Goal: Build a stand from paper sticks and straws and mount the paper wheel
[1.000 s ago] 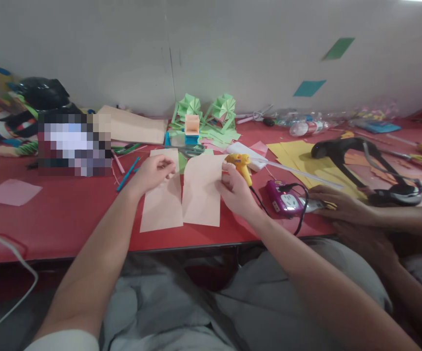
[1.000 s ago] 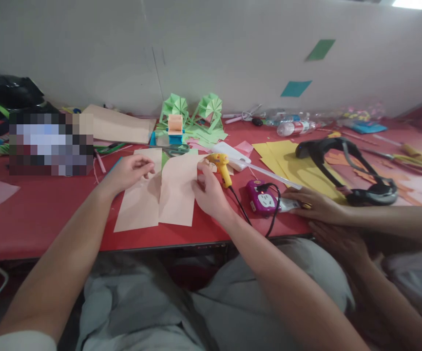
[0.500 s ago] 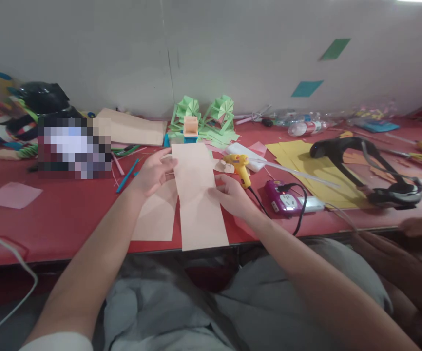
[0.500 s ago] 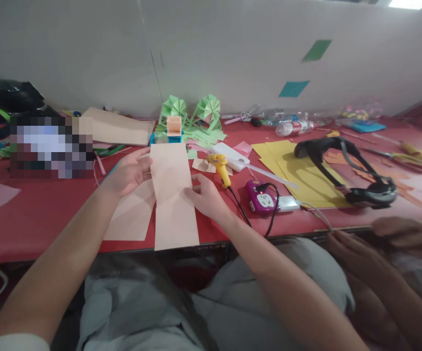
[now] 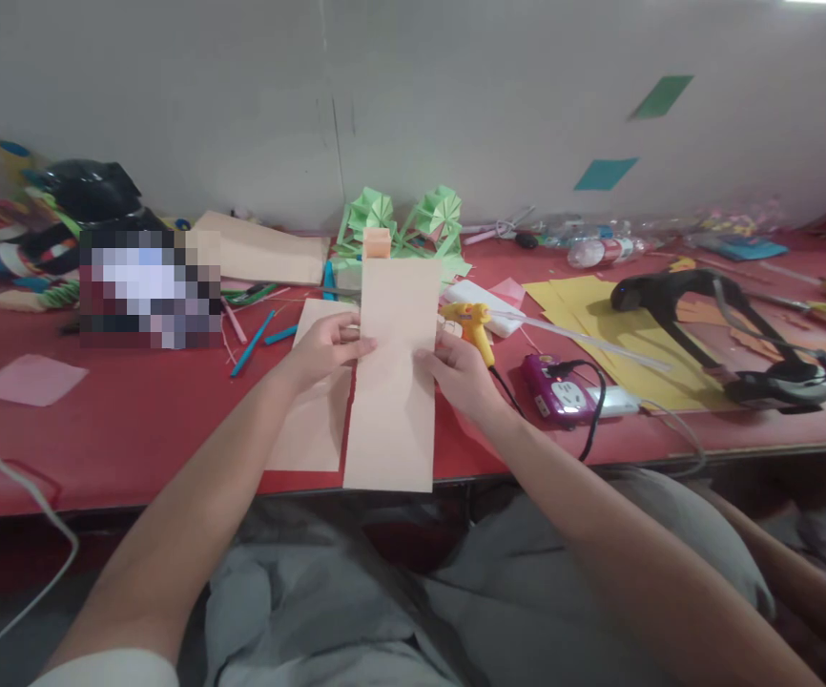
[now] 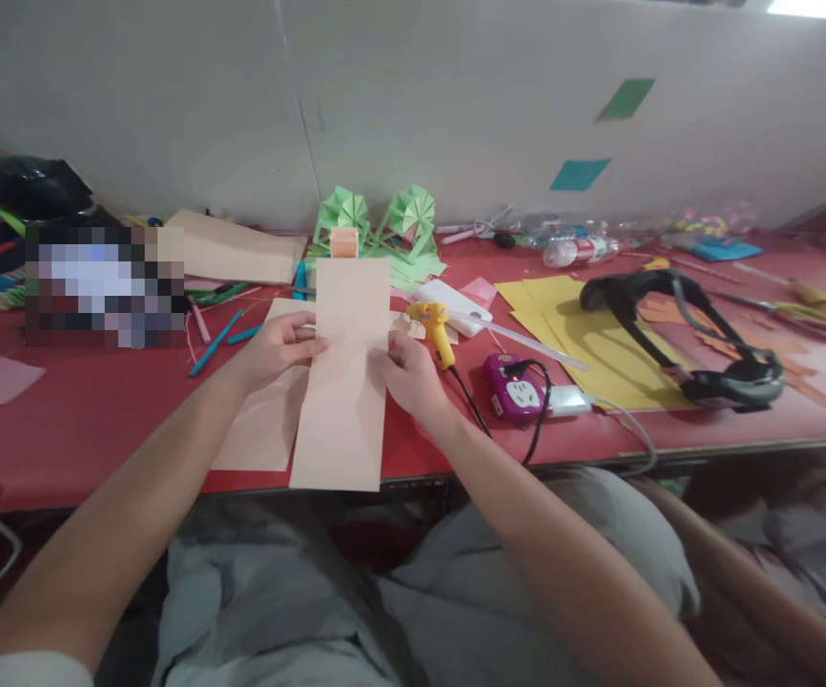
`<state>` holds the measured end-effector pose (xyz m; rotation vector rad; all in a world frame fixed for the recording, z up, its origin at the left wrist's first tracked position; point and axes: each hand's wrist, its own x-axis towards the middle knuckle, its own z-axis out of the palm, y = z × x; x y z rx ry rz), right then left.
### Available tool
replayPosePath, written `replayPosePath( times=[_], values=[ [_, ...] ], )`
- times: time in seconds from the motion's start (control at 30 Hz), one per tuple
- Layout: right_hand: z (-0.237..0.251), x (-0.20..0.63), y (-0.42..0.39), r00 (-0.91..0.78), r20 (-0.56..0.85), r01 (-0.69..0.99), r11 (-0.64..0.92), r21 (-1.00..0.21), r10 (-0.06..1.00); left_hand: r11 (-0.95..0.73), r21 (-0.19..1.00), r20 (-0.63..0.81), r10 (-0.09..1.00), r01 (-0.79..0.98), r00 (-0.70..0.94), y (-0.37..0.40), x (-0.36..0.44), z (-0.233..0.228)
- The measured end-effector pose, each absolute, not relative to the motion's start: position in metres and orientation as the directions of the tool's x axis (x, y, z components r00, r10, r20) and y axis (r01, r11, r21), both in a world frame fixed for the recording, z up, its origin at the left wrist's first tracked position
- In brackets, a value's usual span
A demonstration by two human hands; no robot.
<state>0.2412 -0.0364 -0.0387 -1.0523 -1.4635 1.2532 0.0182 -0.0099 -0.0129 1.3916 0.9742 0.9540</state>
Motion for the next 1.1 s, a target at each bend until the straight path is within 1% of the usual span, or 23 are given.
replayPosePath(
  times=[0.07,0.13,0.3,0.4,0.47,0.57,0.67,0.87,0.93,1.0,1.1],
  values=[
    [-0.038,0.241,-0.034,-0.194,0.110,-0.029,0.107,-0.994,0.975,-0.009,0.995,-0.028,0.932,0.100,0.361,-0.011,0.018,-0.014],
    [-0.037,0.241,-0.032,-0.185,0.114,-0.075,0.101,-0.992,0.976,-0.011,0.993,-0.034,0.928,0.121,0.370,-0.011,0.017,-0.015],
    [-0.032,0.243,-0.029,-0.186,0.179,-0.103,0.162,-0.981,0.966,-0.015,0.993,-0.031,0.917,0.114,0.397,-0.010,0.015,-0.017],
    [-0.030,0.243,-0.030,-0.214,0.175,-0.123,0.151,-0.981,0.961,-0.032,0.994,-0.012,0.922,0.106,0.388,-0.009,0.015,-0.018],
    [-0.029,0.243,-0.031,-0.249,0.132,-0.120,0.105,-0.987,0.959,-0.041,0.995,0.005,0.932,0.090,0.363,-0.009,0.016,-0.018],
    [-0.028,0.241,-0.034,-0.286,0.071,-0.071,0.053,-0.996,0.956,-0.040,0.997,0.015,0.941,0.067,0.337,-0.009,0.017,-0.018],
    [-0.028,0.241,-0.035,-0.271,0.068,-0.032,0.061,-0.998,0.960,-0.033,0.998,0.015,0.944,0.049,0.331,-0.009,0.018,-0.017],
    [-0.029,0.242,-0.033,-0.243,0.071,-0.036,0.064,-0.997,0.967,-0.020,0.999,0.010,0.952,0.031,0.305,-0.010,0.017,-0.014],
    [-0.027,0.242,-0.032,-0.230,0.117,-0.036,0.111,-0.993,0.966,-0.033,0.998,0.016,0.946,0.048,0.325,-0.010,0.016,-0.014],
    [-0.025,0.242,-0.031,-0.202,0.173,-0.051,0.166,-0.985,0.964,-0.033,0.995,-0.005,0.926,0.094,0.378,-0.012,0.014,-0.013],
    [-0.023,0.243,-0.029,-0.182,0.188,-0.098,0.172,-0.980,0.965,-0.010,0.989,-0.062,0.880,0.150,0.471,-0.015,0.014,-0.011]
  ],
)
